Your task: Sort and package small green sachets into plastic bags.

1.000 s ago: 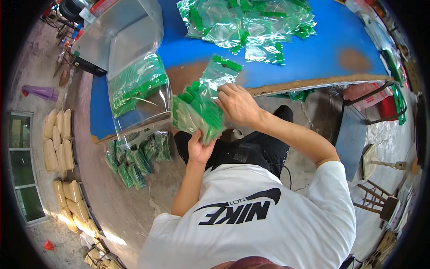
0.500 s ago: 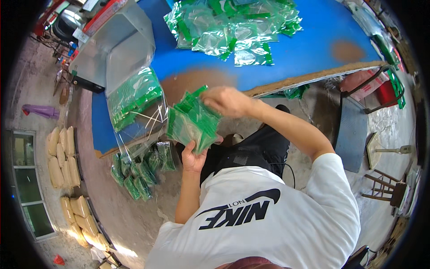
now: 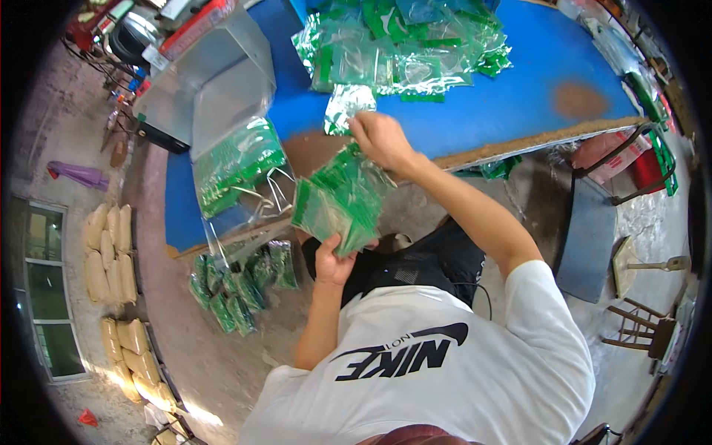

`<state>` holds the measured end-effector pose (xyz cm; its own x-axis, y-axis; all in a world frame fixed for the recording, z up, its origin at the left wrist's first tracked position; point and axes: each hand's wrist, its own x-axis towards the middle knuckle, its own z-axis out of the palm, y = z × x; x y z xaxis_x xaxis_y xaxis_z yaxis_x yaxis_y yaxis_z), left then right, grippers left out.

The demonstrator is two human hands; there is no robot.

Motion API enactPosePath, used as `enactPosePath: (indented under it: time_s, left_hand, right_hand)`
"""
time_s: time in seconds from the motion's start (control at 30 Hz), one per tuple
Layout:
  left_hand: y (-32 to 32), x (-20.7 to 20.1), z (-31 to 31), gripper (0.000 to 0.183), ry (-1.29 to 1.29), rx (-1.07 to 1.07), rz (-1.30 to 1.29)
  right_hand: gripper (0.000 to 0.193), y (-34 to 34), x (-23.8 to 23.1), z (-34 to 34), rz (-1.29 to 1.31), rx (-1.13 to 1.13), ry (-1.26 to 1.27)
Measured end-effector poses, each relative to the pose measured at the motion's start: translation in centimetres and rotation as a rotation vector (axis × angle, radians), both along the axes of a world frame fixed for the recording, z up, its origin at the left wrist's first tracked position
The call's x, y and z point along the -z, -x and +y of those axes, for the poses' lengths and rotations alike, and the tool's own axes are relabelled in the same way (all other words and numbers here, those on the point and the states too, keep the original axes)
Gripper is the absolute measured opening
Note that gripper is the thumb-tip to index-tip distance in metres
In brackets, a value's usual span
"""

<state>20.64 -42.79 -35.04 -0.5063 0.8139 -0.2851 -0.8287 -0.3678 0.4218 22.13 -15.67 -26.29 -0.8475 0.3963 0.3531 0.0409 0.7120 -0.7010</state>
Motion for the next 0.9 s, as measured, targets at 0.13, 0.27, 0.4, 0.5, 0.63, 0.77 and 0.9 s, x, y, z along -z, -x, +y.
enactPosePath:
  time_s: [0.13,0.27,0.4,0.5,0.63,0.77,0.9]
  left_hand:
    - [-0.1,2.0,-2.0,0.056,0.002,-0.037,-0.049]
    - [-0.3,2.2,-4.5,0.058,-0.061,-0.098,-0.052]
    - [0.6,3.8,-6.2,0.056,-0.245,-0.042,-0.115]
    - [0.2,-0.6,-2.1,0.055,-0.250,-0.041,-0.090]
    - [0.6,0.2,-0.9,0.076,-0.030,-0.145,-0.070]
    - [0.3,-0.1,-0.4,0.069,-0.078,-0.033,-0.072]
    - [-0.1,2.1,-1.6,0.062,-0.110,-0.167,-0.099]
  right_hand:
    - [0.025,6.8,5.4,6.3,0.118,0.108,-0.649]
    - [0.042,3.9,3.2,1.8,-0.240,0.085,-0.699]
    - [0.038,0.8,0.8,-1.0,-0.132,0.115,-0.663]
    - [0.027,-0.7,2.2,-3.3,-0.160,0.006,-0.476]
    - [0.021,0.7,0.4,0.2,0.043,-0.150,-0.396]
    - [0.066,3.1,2.1,10.0,-0.186,0.104,-0.575]
    - [0.057,0.1,3.0,5.1,-0.080,-0.133,-0.682]
